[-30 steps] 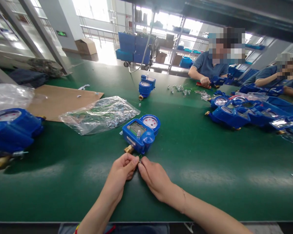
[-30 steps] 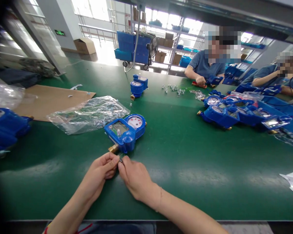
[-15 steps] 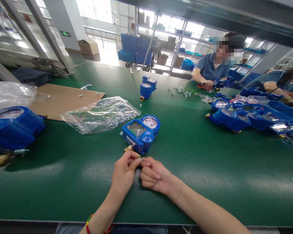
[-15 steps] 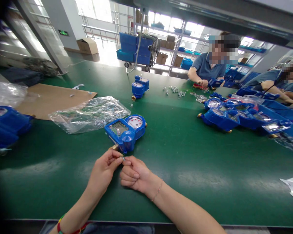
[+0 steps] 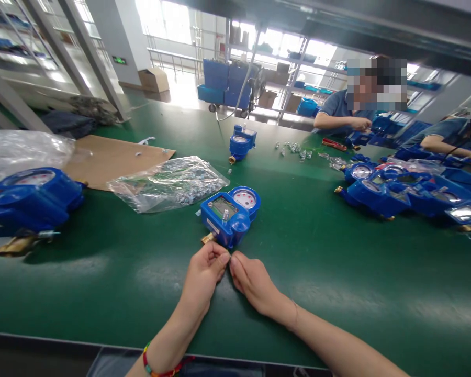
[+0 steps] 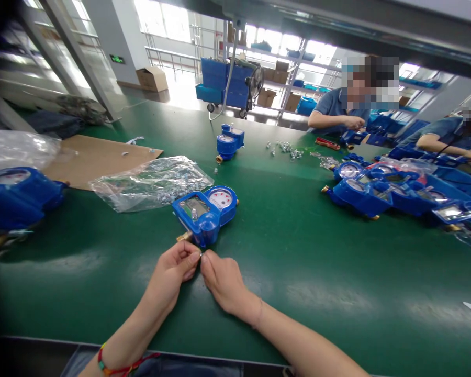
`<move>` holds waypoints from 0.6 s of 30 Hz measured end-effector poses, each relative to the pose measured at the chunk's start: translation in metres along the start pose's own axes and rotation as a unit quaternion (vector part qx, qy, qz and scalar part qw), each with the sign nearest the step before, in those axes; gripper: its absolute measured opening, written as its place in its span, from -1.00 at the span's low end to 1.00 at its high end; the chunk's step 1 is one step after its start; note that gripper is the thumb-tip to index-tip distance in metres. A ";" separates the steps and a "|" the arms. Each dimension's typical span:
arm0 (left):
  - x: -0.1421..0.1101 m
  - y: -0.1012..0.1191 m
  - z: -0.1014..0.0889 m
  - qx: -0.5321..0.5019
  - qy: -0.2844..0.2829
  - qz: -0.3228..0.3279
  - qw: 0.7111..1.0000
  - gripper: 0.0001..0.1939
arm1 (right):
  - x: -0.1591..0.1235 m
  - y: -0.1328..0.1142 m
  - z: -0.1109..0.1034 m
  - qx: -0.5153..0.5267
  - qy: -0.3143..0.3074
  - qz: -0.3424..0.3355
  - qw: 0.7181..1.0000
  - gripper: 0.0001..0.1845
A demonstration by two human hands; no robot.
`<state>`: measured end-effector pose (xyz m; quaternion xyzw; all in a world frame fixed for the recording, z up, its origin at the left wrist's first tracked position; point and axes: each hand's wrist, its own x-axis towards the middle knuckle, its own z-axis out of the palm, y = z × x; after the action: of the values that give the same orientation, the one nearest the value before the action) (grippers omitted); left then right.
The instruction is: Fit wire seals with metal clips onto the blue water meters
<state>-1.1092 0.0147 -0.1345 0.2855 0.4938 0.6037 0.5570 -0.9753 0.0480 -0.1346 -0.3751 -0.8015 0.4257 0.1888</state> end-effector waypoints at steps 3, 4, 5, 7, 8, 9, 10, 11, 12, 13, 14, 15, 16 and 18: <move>0.000 -0.003 0.002 0.006 0.006 0.017 1.000 -0.72 | 0.004 0.002 -0.002 0.183 -0.063 0.036 0.980 -0.56; 0.000 -0.003 0.001 0.010 0.001 0.019 1.000 -0.72 | 0.005 0.003 -0.004 0.220 -0.091 0.043 0.970 -0.56; -0.001 -0.003 0.000 0.016 -0.007 0.019 1.000 -0.73 | 0.006 0.005 -0.008 0.239 -0.120 0.051 0.962 -0.56; -0.004 -0.002 -0.004 0.029 -0.023 0.016 0.999 -0.73 | 0.009 0.009 -0.022 0.221 -0.149 0.066 0.961 -0.55; -0.006 -0.002 -0.006 0.036 -0.027 0.017 0.999 -0.72 | 0.011 0.012 -0.034 0.189 -0.128 0.067 0.971 -0.54; -0.009 -0.001 -0.008 0.045 -0.028 0.019 0.998 -0.72 | 0.016 0.015 -0.047 0.144 -0.076 0.062 0.985 -0.55; -0.011 -0.001 -0.010 0.057 -0.025 0.021 0.998 -0.71 | 0.022 0.018 -0.063 0.092 0.000 0.050 0.994 -0.56; -0.013 -0.001 -0.011 0.071 -0.019 0.022 0.997 -0.72 | 0.031 0.021 -0.079 0.045 0.087 0.032 0.995 -0.57; -0.016 -0.001 -0.011 0.086 -0.012 0.023 0.996 -0.72 | 0.042 0.022 -0.094 0.012 0.163 0.007 0.986 -0.59; -0.018 -0.001 -0.011 0.101 -0.006 0.020 0.995 -0.74 | 0.054 0.022 -0.107 -0.002 0.215 -0.020 0.976 -0.60; -0.021 -0.001 -0.009 0.115 -0.005 0.014 0.993 -0.75 | 0.068 0.022 -0.116 -0.003 0.237 -0.048 0.970 -0.59; -0.024 -0.002 -0.007 0.126 -0.008 0.004 0.992 -0.76 | 0.082 0.019 -0.123 0.014 0.229 -0.071 0.971 -0.57; -0.027 -0.002 -0.004 0.135 -0.016 -0.006 0.991 -0.77 | 0.095 0.016 -0.125 0.045 0.192 -0.086 0.977 -0.52; -0.032 -0.003 0.003 0.138 -0.042 -0.024 0.989 -0.74 | 0.115 0.007 -0.121 0.120 0.085 -0.078 0.986 -0.40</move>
<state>-1.0978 -0.0155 -0.1297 0.3728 0.5555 0.5038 0.5464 -0.9713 0.2037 -0.0736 -0.3210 -0.7524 0.4696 0.3322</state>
